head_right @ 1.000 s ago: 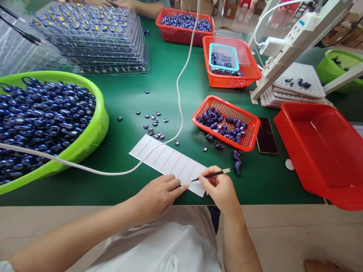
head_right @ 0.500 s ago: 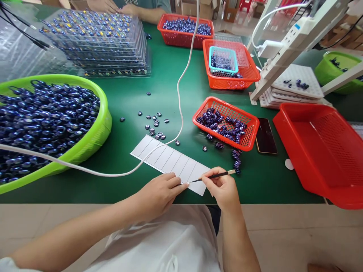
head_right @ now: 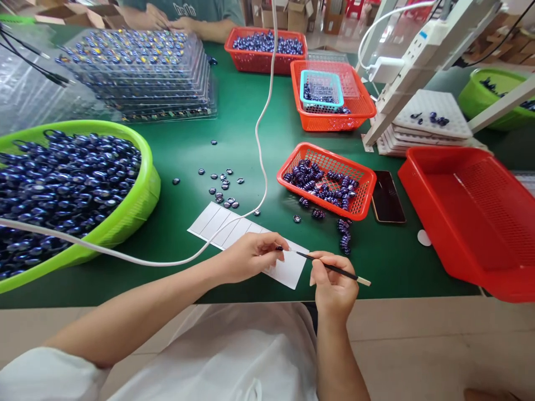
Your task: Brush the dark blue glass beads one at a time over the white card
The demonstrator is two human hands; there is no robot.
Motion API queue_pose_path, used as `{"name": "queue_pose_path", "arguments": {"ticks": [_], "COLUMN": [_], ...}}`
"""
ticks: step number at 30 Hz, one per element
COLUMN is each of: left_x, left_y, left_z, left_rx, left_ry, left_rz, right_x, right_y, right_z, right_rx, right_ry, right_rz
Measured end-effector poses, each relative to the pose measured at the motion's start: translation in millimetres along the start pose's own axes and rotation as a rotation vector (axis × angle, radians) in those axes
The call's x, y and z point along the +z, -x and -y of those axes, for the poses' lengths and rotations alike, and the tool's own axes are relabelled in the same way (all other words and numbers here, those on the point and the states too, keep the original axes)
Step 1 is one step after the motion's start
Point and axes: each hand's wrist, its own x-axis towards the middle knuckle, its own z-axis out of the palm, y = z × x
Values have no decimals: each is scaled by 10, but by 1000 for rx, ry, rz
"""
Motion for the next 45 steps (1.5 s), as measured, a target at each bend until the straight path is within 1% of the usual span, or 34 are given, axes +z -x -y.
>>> {"name": "queue_pose_path", "arguments": {"ticks": [2,4,13,19,25,45], "left_x": [17,34,49,69,67,69], "left_y": [-69,-94,-88,-82,-88,-87], "left_z": [31,72,186,220,210,209], "left_rx": [-96,-141,-148,-166,-186,-203], "left_ry": [176,279,449,482,492,487], "left_rz": [56,80,36,24,16,23], "right_x": [12,19,4,-16,-29,-14], "right_y": [12,33,145,176,186,187], "right_z": [1,8,-25,-43,-57,-39], "right_rx": [-20,-42,-186,-244,-240,-224], "right_ry": [30,67,216,253,323,321], "right_rz": [-33,-44,66,139,157,179]}}
